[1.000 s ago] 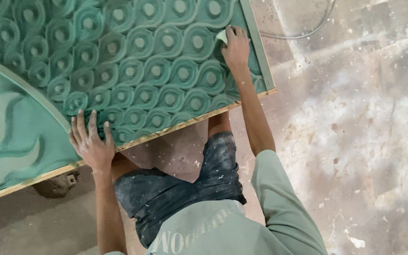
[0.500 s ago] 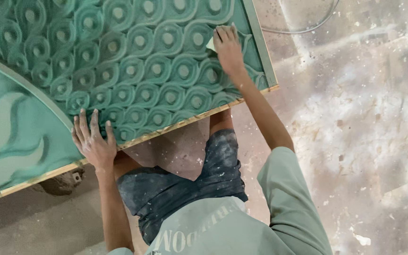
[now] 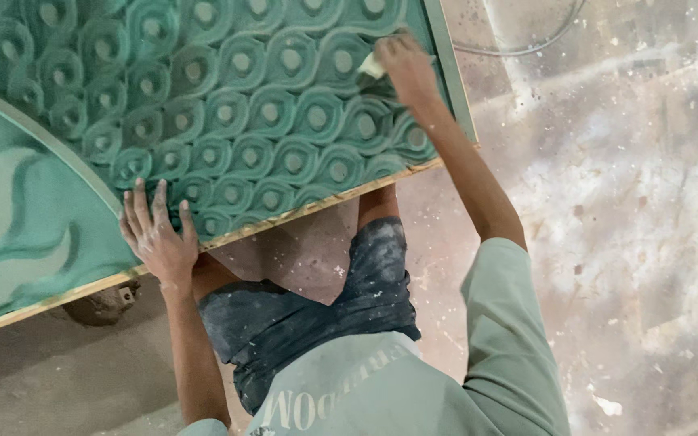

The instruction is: The person sits on the floor and sands a large green decorative panel with a repeating circular pattern using a small sanding block. They move the block across the surface in steady strokes, occasionally adjusting their position to reach different areas.

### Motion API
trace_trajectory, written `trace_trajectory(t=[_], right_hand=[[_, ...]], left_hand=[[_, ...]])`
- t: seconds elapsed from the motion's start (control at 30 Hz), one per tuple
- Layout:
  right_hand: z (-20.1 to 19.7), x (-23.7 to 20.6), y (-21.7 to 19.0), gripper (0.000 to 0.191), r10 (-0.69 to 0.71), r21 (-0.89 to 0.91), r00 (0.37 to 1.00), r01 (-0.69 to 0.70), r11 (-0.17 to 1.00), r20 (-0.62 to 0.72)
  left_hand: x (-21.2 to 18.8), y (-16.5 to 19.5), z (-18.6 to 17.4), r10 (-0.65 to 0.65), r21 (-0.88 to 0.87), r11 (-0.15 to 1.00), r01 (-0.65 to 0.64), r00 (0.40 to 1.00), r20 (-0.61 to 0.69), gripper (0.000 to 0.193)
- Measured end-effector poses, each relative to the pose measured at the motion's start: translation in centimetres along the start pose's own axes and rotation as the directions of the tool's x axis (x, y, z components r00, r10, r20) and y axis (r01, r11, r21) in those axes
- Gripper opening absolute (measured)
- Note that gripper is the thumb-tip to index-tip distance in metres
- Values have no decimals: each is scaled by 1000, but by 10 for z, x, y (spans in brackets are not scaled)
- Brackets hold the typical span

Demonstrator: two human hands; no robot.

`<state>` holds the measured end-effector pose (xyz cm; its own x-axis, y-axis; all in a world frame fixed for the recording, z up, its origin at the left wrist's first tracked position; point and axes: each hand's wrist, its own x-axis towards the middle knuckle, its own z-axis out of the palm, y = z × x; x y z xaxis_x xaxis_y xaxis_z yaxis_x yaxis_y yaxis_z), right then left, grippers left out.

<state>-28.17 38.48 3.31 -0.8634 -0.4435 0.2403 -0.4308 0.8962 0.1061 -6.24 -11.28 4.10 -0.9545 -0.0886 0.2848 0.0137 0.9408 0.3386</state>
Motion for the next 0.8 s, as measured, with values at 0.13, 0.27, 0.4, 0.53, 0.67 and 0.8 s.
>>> trace_trajectory(t=[0.13,0.27,0.4,0.53,0.67,0.8], right_hand=[[-3,-1,8,32,-117,4,969,121,993,-216],[-7,-1,14,21,-42,16,996,43,999,-83],[-10,1,14,21,-281,-3,920,291,957,-272],[-12,6,14,21,-103,105,988,115,988,-118],[-14,9,15,24,-206,-72,963,196,978,-176],[-18,8,19,25,-145,95,988,149,984,-45]], left_hand=[[1,0,1,2,4,1000,-2,1000,-17,43],[0,0,0,-10,-10,1000,10,1000,-15,42],[1,1,1,8,-16,1000,-9,999,-43,42],[1,2,0,2,-11,1000,-2,1000,-31,42],[2,1,-1,6,4,1000,-6,1000,-22,43],[1,1,0,-18,-34,999,18,1000,-15,42]])
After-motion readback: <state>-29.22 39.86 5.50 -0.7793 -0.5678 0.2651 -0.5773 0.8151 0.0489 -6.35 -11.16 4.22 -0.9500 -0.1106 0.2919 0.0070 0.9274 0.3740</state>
